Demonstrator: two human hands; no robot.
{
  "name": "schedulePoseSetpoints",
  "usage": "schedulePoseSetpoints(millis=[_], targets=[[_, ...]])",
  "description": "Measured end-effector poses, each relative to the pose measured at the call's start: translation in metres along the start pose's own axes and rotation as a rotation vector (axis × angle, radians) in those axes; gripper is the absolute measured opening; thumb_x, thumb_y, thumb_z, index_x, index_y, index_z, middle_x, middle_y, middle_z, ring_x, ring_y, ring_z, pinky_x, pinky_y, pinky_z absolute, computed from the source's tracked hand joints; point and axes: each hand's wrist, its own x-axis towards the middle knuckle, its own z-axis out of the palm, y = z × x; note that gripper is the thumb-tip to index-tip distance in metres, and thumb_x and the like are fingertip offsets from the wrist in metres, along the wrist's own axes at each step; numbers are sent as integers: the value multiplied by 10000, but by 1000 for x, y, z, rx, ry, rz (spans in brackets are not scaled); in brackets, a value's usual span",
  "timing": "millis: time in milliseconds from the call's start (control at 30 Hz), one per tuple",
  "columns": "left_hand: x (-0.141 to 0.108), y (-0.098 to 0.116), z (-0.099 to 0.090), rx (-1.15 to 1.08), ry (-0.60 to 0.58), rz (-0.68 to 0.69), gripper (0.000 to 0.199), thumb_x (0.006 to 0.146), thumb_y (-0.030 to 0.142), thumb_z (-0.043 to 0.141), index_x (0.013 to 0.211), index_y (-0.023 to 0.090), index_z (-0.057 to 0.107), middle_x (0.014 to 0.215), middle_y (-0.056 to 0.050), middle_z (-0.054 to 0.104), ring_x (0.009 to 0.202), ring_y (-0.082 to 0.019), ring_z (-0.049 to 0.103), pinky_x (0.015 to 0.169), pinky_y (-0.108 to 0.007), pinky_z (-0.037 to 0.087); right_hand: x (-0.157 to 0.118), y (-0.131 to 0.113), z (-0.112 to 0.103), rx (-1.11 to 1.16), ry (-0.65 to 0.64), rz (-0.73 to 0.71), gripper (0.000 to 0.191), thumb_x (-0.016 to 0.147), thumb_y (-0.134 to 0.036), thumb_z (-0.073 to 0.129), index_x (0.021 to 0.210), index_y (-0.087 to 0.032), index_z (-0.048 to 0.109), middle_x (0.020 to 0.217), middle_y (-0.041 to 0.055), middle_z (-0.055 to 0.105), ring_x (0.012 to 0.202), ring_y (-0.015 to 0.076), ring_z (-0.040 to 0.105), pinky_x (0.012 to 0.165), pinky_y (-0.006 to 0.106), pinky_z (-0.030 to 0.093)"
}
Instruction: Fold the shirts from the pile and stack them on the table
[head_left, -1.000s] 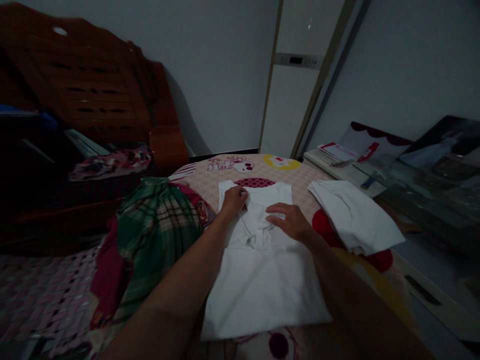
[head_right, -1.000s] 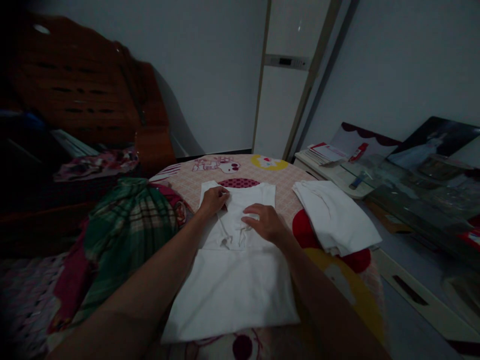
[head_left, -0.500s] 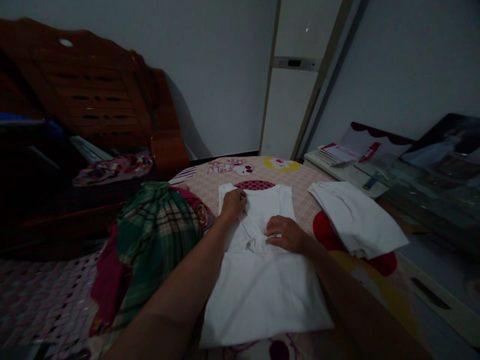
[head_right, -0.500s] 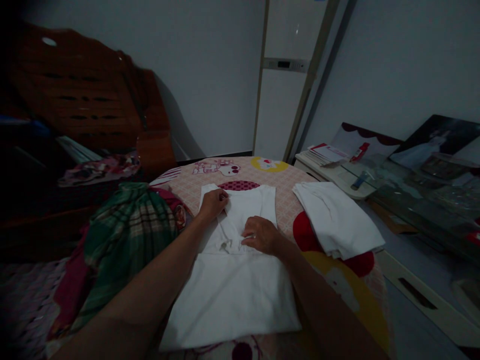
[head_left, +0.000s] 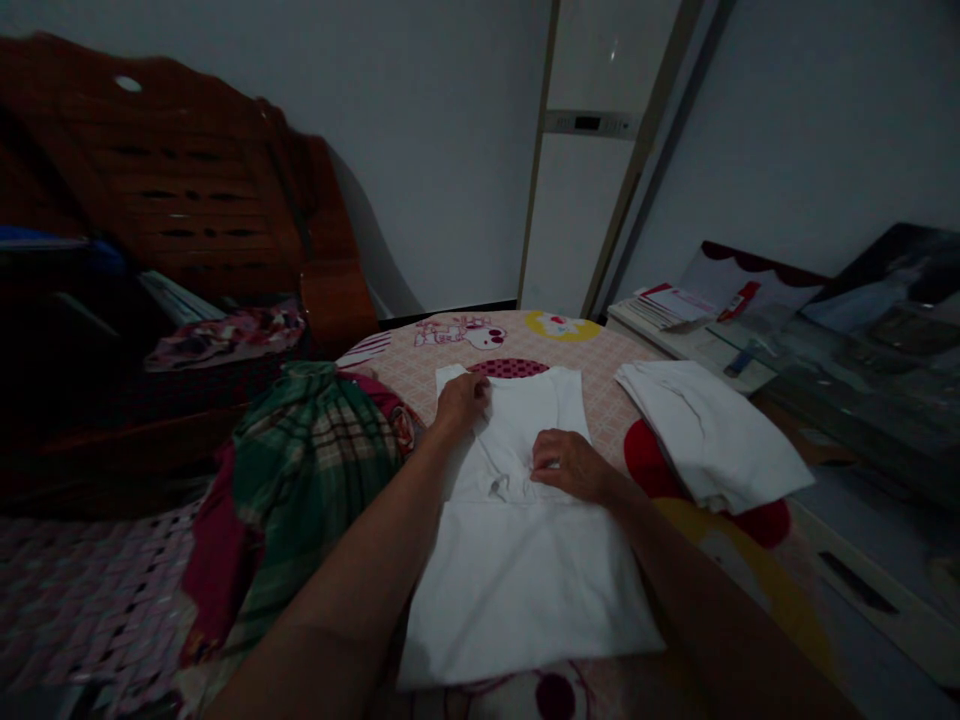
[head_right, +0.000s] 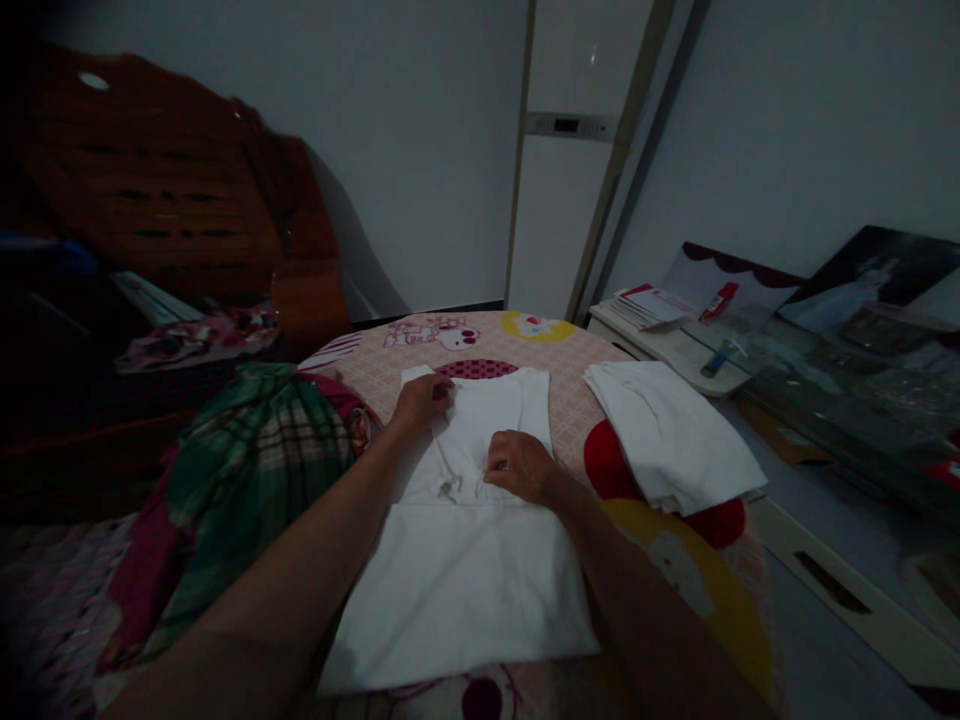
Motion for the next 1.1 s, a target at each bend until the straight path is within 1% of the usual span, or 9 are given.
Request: schedulePoseSetpoints(millis=[100,200,300,433,567,800,867,1000,1100], targets=[[2,-4,0,-62,-66,-11,197,652,127,662,838,161,715,828,-55,704,769,-181,641,755,-289,485,0,-2,-2,19,-5,8,176,754,-128,740,608,-172,651,728,7,620,708,132,583,683,249,436],[3,-6,-2,-157,2,-86,210,670,131,640,860,172,720,811,-53,714,759,-174,654,739,-281,493,0,-3,-4,101,3,54,145,756,-117,708,631,-172,660,737,14,644,693,134,600,675,250,449],[4,-5,-6,-186,98,-131,221,706,125,595,883,171,720,788,-52,712,736,-167,659,714,-272,496,0,-3,-5,215,142,154,111,780,-108,624,725,-174,695,770,26,684,710,144,630,670,251,470],[5,0,-10,-288,100,-179,204,732,154,572,884,161,707,720,-22,695,647,-141,640,643,-241,491,-2,2,-9,307,393,211,196,804,-118,528,821,-175,715,804,39,710,767,160,656,707,273,497],[4,4,-13,-475,44,-210,124,714,170,580,793,148,672,599,16,631,517,-110,581,545,-214,466,-2,1,-12,337,396,208,170,836,-165,546,837,-181,715,816,44,714,786,168,663,729,292,510],[1,13,-16,-614,-241,-176,23,665,126,612,682,135,625,494,36,568,431,-83,529,459,-180,430,3,-11,7,35,83,88,179,714,-189,763,882,-170,702,893,75,691,839,199,627,777,320,494],[-1,16,-18,-613,-374,-147,24,677,151,629,664,131,623,493,19,590,432,-87,539,463,-183,442,4,-10,10,-1,105,126,25,763,-150,692,777,-170,687,811,54,677,766,173,612,735,293,478],[-6,21,-21,-603,-684,-116,91,686,198,668,655,115,644,546,-30,656,465,-101,585,471,-184,468,3,-4,8,151,212,270,88,808,-182,616,758,-169,687,722,21,671,652,135,586,616,238,442],[-9,25,-25,-587,-792,-129,63,659,175,698,655,117,675,548,-31,665,481,-110,606,490,-193,492,2,0,7,244,272,332,88,783,-219,624,752,-173,693,662,6,660,598,127,566,555,222,417]])
